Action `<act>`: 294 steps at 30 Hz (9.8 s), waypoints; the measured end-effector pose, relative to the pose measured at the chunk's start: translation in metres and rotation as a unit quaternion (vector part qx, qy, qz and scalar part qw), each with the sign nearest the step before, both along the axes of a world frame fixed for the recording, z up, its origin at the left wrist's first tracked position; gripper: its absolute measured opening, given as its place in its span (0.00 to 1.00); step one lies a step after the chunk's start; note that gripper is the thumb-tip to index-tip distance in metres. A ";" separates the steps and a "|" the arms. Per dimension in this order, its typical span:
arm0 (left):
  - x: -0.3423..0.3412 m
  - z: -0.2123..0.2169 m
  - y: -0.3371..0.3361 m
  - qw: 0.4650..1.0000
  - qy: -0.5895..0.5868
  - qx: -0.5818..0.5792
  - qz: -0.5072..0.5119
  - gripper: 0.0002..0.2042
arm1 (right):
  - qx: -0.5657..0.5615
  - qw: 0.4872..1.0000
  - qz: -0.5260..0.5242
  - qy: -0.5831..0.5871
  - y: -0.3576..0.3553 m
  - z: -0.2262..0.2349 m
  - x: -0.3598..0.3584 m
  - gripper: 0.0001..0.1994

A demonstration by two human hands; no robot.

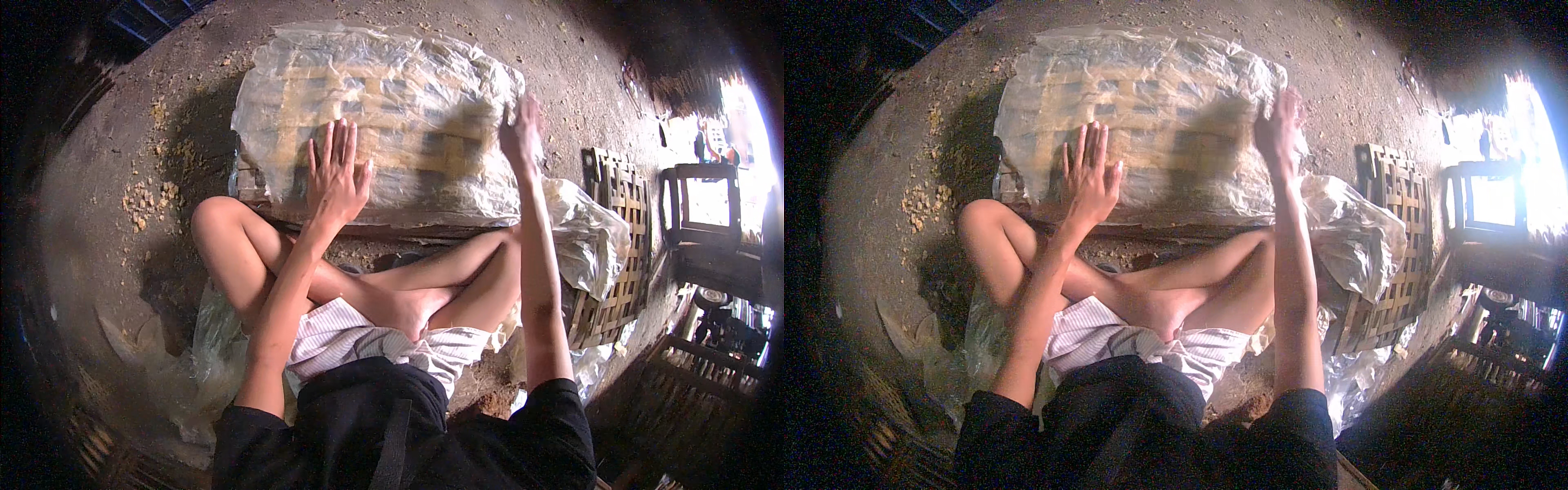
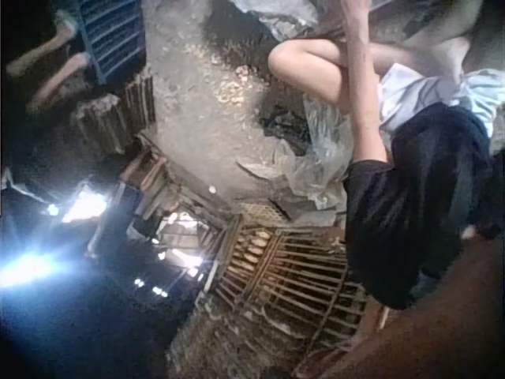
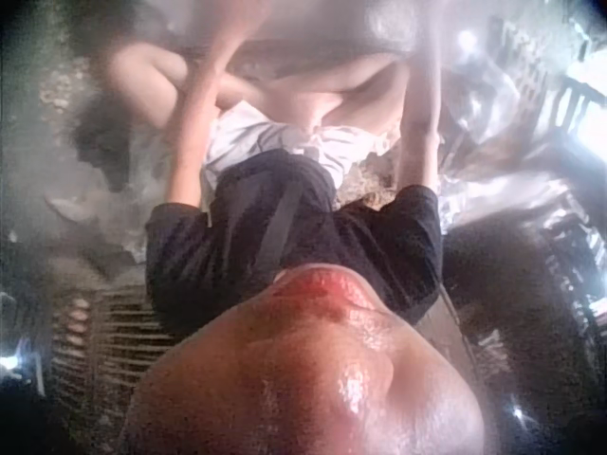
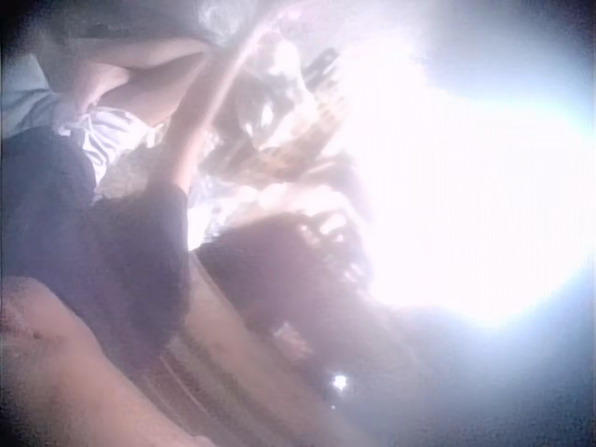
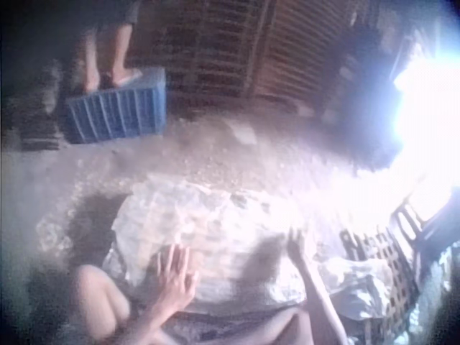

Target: The person sits cross-legged on the floor and assembles a food tray by placing a woven bamboo frame over a plastic-wrapped block of food. They press down on the frame and adjust the plastic wrap, then lift the frame to reveal the contents before repeating the process.

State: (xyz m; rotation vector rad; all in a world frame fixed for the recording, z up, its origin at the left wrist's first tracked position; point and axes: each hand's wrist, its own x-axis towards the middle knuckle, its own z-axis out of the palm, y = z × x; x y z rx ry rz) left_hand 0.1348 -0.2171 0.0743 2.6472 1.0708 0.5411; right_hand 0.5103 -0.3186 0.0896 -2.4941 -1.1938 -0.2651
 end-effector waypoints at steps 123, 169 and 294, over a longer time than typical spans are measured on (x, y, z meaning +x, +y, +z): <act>0.036 0.057 -0.020 0.971 -0.227 -0.055 -0.047 0.19 | 0.198 0.912 -0.337 -0.123 -0.381 0.059 -0.034 0.08; -0.038 0.002 0.068 0.960 -0.276 0.037 0.031 0.08 | -0.136 0.885 -0.416 -0.156 -0.658 0.247 0.050 0.23; -0.010 0.034 0.020 0.921 -0.348 -0.172 0.023 0.15 | 0.124 0.974 0.114 0.153 -0.043 0.012 -0.270 0.05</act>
